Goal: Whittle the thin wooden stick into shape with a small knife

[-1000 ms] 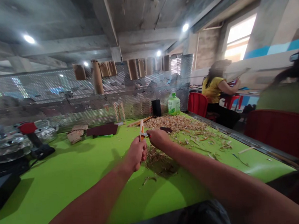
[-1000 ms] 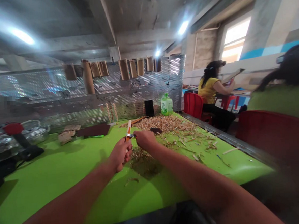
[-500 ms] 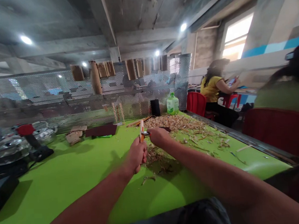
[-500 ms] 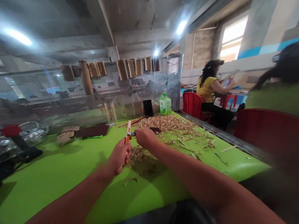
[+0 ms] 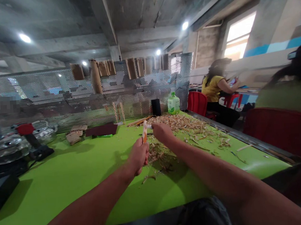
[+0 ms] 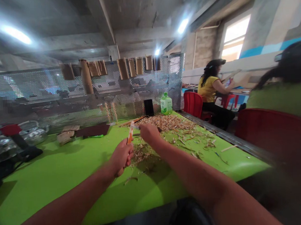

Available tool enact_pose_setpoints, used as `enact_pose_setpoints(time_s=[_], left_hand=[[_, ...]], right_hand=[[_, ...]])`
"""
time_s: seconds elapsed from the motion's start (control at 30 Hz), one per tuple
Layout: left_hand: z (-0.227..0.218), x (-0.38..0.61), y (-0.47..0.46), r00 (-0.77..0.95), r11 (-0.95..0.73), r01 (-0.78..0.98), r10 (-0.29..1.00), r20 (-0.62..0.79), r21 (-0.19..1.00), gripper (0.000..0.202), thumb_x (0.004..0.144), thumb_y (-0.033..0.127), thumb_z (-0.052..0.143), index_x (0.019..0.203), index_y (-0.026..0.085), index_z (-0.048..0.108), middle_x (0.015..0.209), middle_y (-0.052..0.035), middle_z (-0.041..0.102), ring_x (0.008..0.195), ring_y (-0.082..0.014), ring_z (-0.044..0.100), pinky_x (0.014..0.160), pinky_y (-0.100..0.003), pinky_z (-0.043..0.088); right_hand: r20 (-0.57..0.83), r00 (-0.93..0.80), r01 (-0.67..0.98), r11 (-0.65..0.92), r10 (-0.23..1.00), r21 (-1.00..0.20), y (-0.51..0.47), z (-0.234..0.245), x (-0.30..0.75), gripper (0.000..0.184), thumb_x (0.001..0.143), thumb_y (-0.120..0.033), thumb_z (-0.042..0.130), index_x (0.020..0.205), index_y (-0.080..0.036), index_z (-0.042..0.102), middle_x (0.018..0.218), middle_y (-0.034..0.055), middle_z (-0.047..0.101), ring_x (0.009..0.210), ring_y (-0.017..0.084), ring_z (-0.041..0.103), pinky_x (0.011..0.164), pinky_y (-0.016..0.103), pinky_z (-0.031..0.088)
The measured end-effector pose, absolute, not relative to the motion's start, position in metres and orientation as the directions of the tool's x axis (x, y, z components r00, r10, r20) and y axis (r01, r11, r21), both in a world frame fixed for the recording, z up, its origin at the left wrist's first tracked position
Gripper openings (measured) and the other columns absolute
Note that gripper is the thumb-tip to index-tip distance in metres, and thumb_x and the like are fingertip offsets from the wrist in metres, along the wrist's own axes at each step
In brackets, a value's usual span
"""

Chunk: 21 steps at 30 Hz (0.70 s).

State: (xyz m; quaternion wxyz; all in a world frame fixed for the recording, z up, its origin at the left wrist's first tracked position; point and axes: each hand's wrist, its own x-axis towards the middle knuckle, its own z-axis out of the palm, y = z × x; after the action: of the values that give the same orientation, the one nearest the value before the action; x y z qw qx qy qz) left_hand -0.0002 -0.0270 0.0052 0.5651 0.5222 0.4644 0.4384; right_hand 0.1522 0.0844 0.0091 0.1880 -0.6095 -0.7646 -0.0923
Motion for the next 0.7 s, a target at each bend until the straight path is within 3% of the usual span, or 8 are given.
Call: enact_pose_setpoints(time_s=[0.1, 0.23, 0.4, 0.5, 0.7], left_hand=[[0.006, 0.006, -0.041, 0.292, 0.097, -0.001, 0.952, -0.093, 0.995, 0.043, 0.09, 0.035, 0.051, 0.13, 0.023, 0.043, 0.058, 0.0081, 0.044, 0.038, -0.0064, 0.03, 0.035, -0.018, 0.024], [0.009, 0.008, -0.039, 0.282, 0.106, -0.027, 0.955, -0.095, 0.994, 0.036, 0.092, 0.033, 0.047, 0.125, 0.02, 0.045, 0.056, 0.009, 0.04, 0.038, -0.0062, 0.028, 0.035, -0.018, 0.024], [0.004, -0.004, -0.013, 0.136, 0.057, -0.059, 0.99, -0.048, 0.997, 0.023, 0.088, 0.026, 0.047, 0.11, 0.022, 0.046, 0.058, 0.0099, 0.038, 0.037, -0.0056, 0.028, 0.035, -0.017, 0.022], [-0.001, -0.007, -0.004, 0.105, 0.009, -0.043, 0.994, -0.004, 0.999, 0.016, 0.086, 0.026, 0.048, 0.101, 0.023, 0.046, 0.058, 0.0097, 0.038, 0.037, -0.0057, 0.03, 0.034, -0.016, 0.021], [0.001, -0.004, -0.007, 0.041, -0.04, 0.073, 0.998, 0.037, 0.997, 0.013, 0.088, 0.025, 0.046, 0.1, 0.023, 0.046, 0.055, 0.0099, 0.036, 0.036, -0.0062, 0.03, 0.035, -0.017, 0.023]], right_hand=[[0.329, 0.041, 0.978, 0.029, 0.943, -0.205, 0.099, 0.014, 0.182, 0.036, 0.092, -0.019, 0.04, 0.111, -0.019, 0.07, 0.103, 0.013, 0.073, 0.092, 0.024, 0.069, 0.072, 0.027, 0.046], [0.314, 0.168, 0.965, -0.091, 0.934, -0.246, 0.11, 0.015, 0.203, 0.038, 0.091, -0.021, 0.042, 0.118, -0.017, 0.069, 0.105, 0.0161, 0.072, 0.095, 0.026, 0.068, 0.072, 0.028, 0.047], [0.371, -0.047, 0.97, 0.131, 0.927, -0.204, 0.091, 0.007, 0.162, 0.04, 0.093, -0.023, 0.04, 0.122, -0.024, 0.067, 0.108, 0.011, 0.073, 0.096, 0.022, 0.067, 0.077, 0.027, 0.045], [0.346, -0.205, 0.953, 0.268, 0.915, -0.144, 0.076, 0.004, 0.137, 0.036, 0.092, -0.024, 0.041, 0.113, -0.026, 0.071, 0.1, 0.0087, 0.074, 0.09, 0.02, 0.068, 0.074, 0.025, 0.044], [0.309, -0.245, 0.957, 0.28, 0.919, -0.074, 0.063, 0.005, 0.127, 0.035, 0.093, -0.022, 0.039, 0.109, -0.023, 0.07, 0.096, 0.0105, 0.074, 0.09, 0.019, 0.068, 0.074, 0.024, 0.044]])
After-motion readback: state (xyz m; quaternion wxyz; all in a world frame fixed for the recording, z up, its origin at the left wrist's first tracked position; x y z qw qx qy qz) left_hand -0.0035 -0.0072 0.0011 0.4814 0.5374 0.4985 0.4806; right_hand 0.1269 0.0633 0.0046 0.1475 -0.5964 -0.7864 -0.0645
